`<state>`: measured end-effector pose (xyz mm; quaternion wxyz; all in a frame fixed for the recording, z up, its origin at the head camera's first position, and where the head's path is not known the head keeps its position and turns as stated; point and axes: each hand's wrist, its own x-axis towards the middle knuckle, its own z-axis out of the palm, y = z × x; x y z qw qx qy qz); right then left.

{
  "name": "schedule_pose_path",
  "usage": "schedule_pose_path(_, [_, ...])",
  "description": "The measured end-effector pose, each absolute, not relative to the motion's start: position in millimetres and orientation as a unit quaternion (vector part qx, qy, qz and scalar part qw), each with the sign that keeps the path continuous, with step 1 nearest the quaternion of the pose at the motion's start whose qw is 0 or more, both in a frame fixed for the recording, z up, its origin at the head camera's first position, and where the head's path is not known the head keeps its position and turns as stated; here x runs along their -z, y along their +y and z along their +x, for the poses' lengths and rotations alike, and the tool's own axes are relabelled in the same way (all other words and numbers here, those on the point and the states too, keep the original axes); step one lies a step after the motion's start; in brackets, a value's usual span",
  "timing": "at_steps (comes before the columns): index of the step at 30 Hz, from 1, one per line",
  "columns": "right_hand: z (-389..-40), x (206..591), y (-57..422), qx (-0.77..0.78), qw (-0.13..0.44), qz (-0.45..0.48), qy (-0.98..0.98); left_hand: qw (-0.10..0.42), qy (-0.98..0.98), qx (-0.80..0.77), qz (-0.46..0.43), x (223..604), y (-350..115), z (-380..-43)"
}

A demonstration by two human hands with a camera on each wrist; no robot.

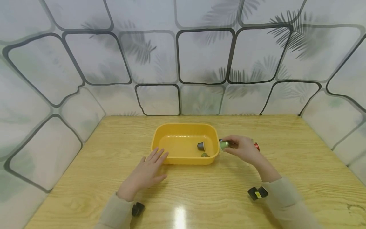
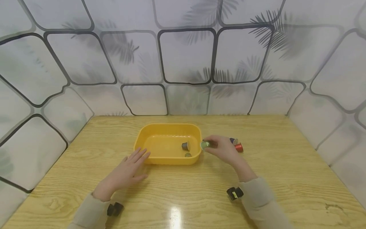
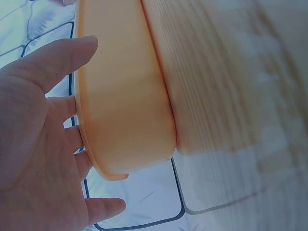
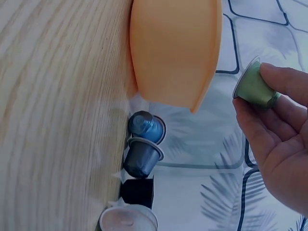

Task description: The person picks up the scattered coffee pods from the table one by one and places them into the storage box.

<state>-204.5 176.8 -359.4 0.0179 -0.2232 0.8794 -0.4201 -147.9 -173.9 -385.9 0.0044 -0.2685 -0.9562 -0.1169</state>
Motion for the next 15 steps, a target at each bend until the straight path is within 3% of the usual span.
schedule_pose_path(15, [-215, 359, 138, 0.450, 0.017, -0.256, 0.855, -0.001, -0.956, 0.123, -0.267, 385, -173, -147])
